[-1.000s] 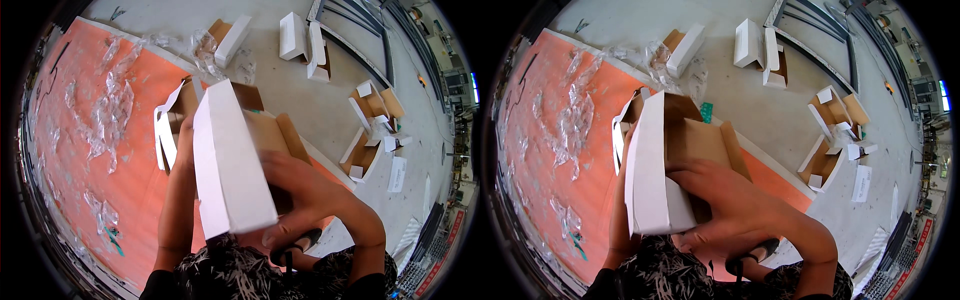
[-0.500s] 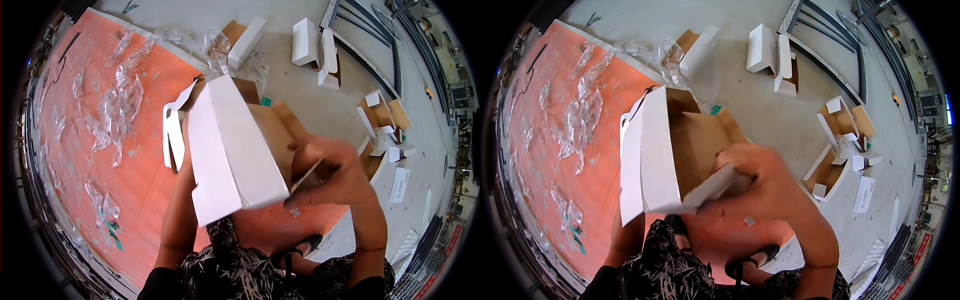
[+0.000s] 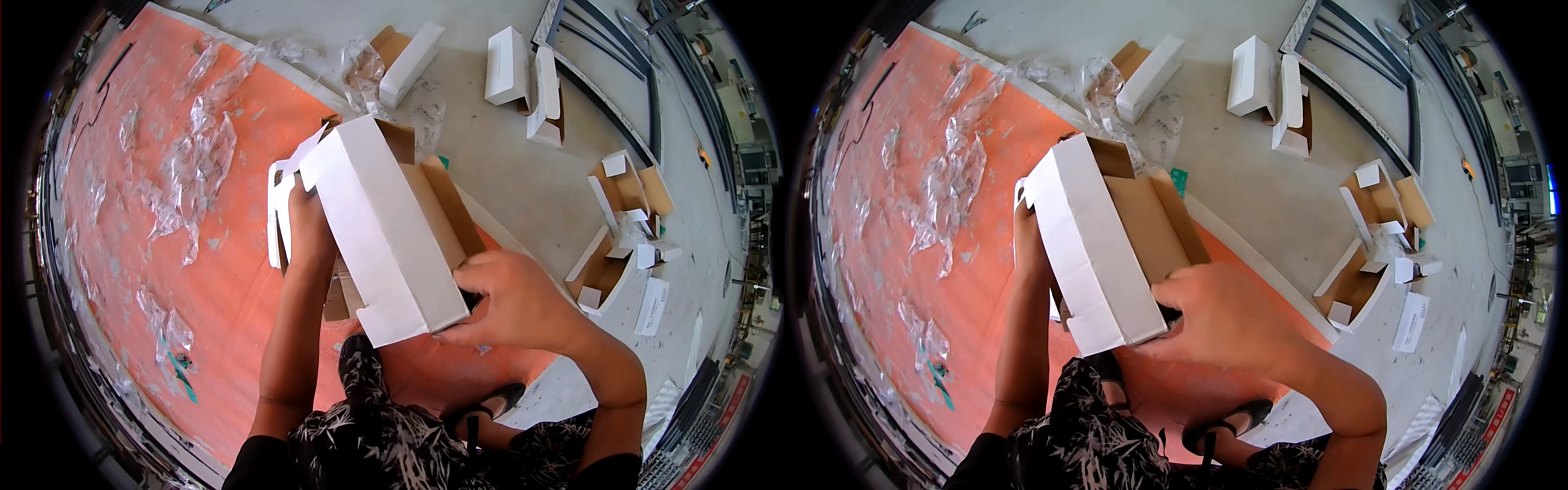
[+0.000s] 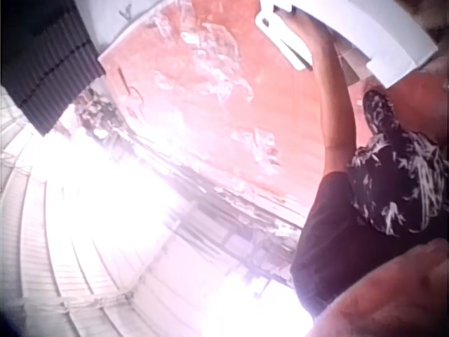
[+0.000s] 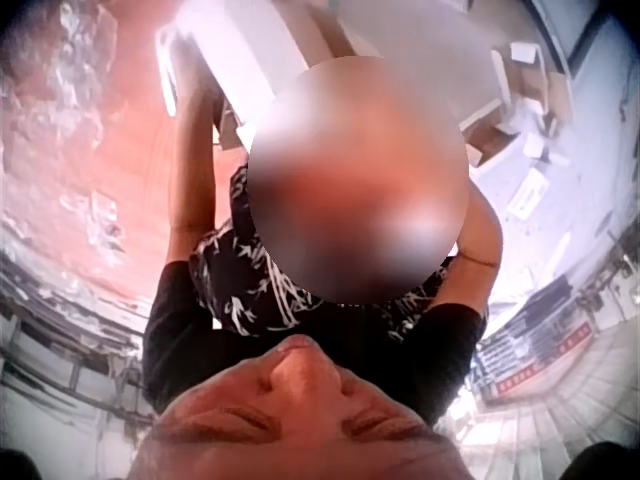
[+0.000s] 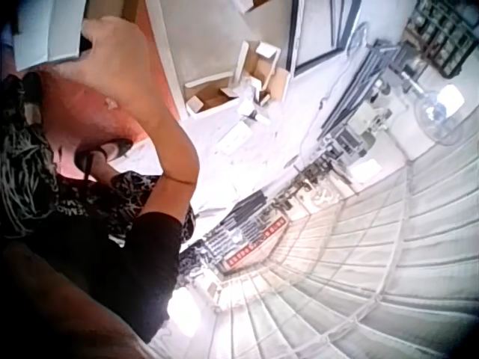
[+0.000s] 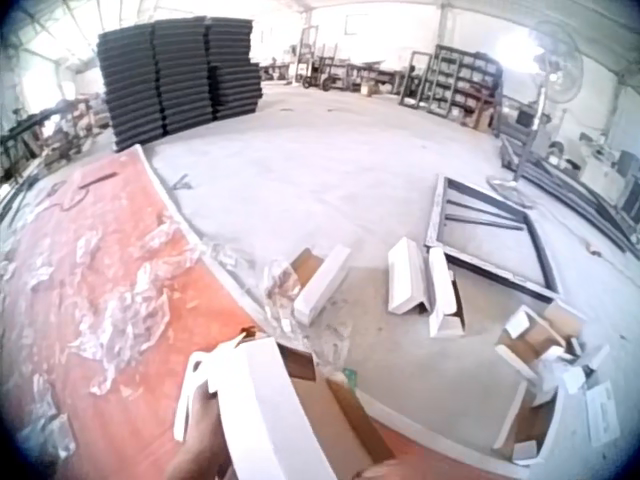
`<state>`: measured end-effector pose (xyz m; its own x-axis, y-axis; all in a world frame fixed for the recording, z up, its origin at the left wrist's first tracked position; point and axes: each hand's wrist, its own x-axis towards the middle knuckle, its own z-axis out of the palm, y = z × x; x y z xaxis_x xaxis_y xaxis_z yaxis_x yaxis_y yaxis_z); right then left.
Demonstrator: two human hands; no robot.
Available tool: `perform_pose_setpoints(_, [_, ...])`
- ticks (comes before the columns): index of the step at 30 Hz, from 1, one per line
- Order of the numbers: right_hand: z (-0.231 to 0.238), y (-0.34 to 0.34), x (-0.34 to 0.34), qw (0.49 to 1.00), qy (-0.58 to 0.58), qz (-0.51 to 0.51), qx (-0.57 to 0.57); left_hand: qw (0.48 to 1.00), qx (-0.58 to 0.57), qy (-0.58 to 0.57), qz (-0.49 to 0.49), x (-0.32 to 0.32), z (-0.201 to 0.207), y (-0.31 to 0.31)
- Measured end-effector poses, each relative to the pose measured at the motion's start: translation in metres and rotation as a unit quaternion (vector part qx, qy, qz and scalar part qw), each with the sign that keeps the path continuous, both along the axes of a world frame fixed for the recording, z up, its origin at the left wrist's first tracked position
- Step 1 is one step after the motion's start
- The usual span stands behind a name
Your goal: The person picks up and unfolds several white cardboard boxes by hand on a workshop floor, setting them down after each is opened.
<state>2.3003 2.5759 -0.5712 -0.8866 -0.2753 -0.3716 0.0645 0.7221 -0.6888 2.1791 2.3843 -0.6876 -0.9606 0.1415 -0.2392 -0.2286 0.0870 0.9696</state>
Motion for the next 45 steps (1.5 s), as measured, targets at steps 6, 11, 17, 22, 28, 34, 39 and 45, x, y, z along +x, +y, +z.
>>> perform_pose_setpoints(6, [-0.017,0.002,0.013,0.947,-0.199,-0.105,-0.231,0.967,0.204,-0.154,0.017,-0.003,0.001,0.001])
perform_pose_setpoints(11, [-0.046,0.001,0.02,0.873,-0.266,-0.042,-0.406,0.923,0.305,-0.23,-0.05,0.002,-0.01,-0.002])
perform_pose_setpoints(17, [-0.075,0.033,0.027,0.797,-0.371,-0.106,-0.464,0.911,0.321,-0.258,-0.036,0.0,-0.008,-0.004])
perform_pose_setpoints(22, [-0.049,0.017,0.011,0.925,-0.338,0.027,-0.174,0.95,0.237,-0.201,-0.023,0.001,-0.023,-0.007])
perform_pose_setpoints(28, [-0.044,0.009,0.01,0.945,-0.27,0.158,-0.097,0.968,0.196,-0.159,0.007,0.019,-0.008,0.007])
perform_pose_setpoints(34, [-0.058,-0.015,0.023,0.939,-0.262,0.106,-0.194,0.977,0.141,-0.158,-0.005,0.023,0.009,0.01])
perform_pose_setpoints(39, [-0.066,-0.018,0.038,0.937,-0.117,0.073,-0.32,0.966,0.185,-0.183,-0.005,0.02,0.009,0.011])
perform_pose_setpoints(45, [-0.065,-0.007,0.049,0.84,-0.319,0.019,-0.439,0.94,0.205,-0.271,-0.043,0.031,-0.007,0.009])
